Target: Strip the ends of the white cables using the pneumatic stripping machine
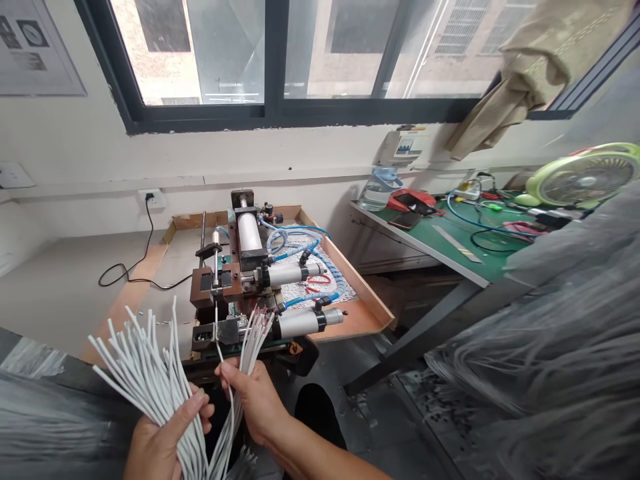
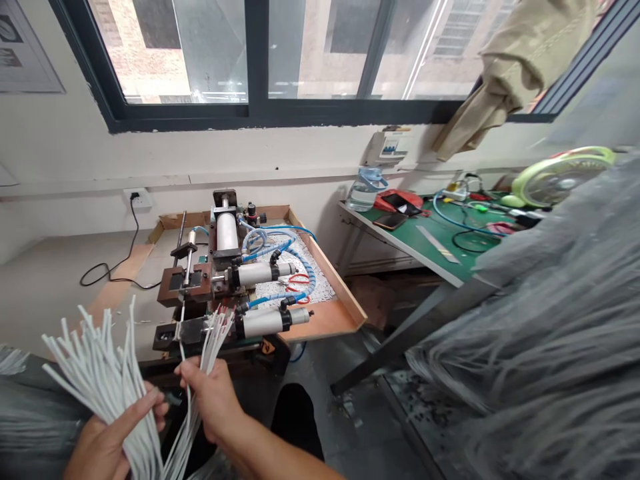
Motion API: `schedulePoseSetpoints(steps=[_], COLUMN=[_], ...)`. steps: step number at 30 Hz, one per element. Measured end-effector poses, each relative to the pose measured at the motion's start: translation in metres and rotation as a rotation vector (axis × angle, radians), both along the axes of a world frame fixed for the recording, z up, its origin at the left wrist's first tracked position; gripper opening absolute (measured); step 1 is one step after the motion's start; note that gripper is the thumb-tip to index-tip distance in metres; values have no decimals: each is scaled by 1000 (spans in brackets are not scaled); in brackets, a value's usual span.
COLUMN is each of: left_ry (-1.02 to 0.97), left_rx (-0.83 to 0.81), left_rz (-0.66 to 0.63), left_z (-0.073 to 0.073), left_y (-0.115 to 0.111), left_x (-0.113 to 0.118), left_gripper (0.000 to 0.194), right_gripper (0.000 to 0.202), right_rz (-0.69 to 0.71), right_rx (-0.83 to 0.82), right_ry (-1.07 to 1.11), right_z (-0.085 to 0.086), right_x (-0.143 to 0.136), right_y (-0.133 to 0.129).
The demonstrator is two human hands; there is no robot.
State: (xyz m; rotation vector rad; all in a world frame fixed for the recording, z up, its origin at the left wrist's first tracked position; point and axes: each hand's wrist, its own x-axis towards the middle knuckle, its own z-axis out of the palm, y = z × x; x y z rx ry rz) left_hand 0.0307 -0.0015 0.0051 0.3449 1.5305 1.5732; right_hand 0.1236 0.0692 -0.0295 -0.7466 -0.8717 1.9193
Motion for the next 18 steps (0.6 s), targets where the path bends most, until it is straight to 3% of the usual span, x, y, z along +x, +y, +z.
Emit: schedulePoseSetpoints(steps=[5, 9, 18], left_ry=[39, 86, 20], left_rx=[101, 132, -31], left_rz=[80, 72, 94], left_z=[8, 14, 10], left_y=[-1, -4, 1], left_x=[0, 6, -3], left_gripper=[20, 16, 16], right_gripper=[23, 25, 23], right_rz=[70, 20, -28], right_rx=[48, 99, 20], right_ry=[7, 6, 29], right_z=[-1, -1, 3], right_x=[13, 19, 5], right_y=[-3, -14, -6])
